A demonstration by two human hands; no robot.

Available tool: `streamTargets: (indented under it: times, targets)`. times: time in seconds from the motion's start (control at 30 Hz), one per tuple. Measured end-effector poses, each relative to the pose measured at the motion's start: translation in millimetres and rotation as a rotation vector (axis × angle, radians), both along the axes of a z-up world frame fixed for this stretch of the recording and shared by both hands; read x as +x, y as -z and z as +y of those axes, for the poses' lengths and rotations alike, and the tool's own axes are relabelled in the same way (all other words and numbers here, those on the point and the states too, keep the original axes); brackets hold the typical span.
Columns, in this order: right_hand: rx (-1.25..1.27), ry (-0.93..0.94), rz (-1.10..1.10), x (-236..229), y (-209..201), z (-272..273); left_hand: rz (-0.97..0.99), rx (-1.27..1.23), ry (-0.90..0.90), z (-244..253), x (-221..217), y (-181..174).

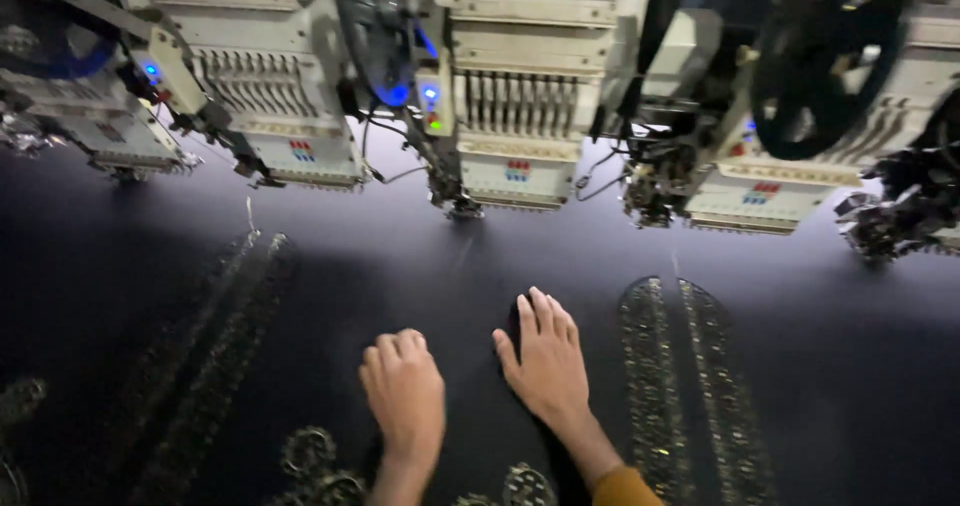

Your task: The person operates a row of industrial embroidery machines, manually threading needles and adjusting the black fabric as the machines stitch gold paisley patterns. The person moves along the line of machines, checking the work and re-threading needles as needed.

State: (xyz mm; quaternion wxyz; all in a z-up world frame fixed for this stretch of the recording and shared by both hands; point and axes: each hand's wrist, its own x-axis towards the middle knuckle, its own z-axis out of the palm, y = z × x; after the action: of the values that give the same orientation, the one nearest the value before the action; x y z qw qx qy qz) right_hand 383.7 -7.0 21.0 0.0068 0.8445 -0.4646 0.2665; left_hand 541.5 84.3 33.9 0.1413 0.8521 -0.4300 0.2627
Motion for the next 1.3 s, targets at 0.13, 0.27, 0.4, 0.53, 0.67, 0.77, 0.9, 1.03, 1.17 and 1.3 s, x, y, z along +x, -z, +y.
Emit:
streamTargets:
  times: [0.13,0.27,0.4,0.53,0.67,0.77,0.9,1.03,1.17,1.3]
  targets:
    - [0.005,0.073,-0.175,45.7,0.2,-35.8,0.259,-0.156,0.12,-3.2,5.1,13.2]
    - [0.108,0.172,-0.499,67.8,3.5,-66.7,0.834,-0.32,0.052,1.3,13.6,11.1]
    - [0.226,0.279,-0.686,81.7,-12.4,-76.5,1.015,-0.471,0.09,5.6,22.4,29.5]
    - [0.256,0.33,-0.713,89.5,-8.9,-97.5,1.104,-0.453,0.106,14.6,20.7,42.6]
    - [0.198,0.416,-0.742,90.1,-3.2,-121.4,1.262,-0.237,-0.048,17.2,25.9,43.3]
    - [0.258,0.458,-0.825,94.9,-10.5,-134.9,1.25,-0.336,0.016,14.4,-2.2,42.3]
    - [0.513,0.484,-1.214,97.9,-18.6,-150.8,1.229,-0.5,0.073,-6.1,-8.1,35.2]
    - [0.652,0.396,-1.235,74.8,8.3,-189.7,1.199,-0.417,0.253,-31.2,18.7,-4.6]
    - [0.805,0.243,-1.313,58.6,32.1,-226.8,0.822,-0.49,0.59,-77.1,31.9,-10.3]
    - [0.916,0.245,-1.289,49.1,46.5,-246.9,0.621,-0.346,0.495,-102.8,29.9,-1.8]
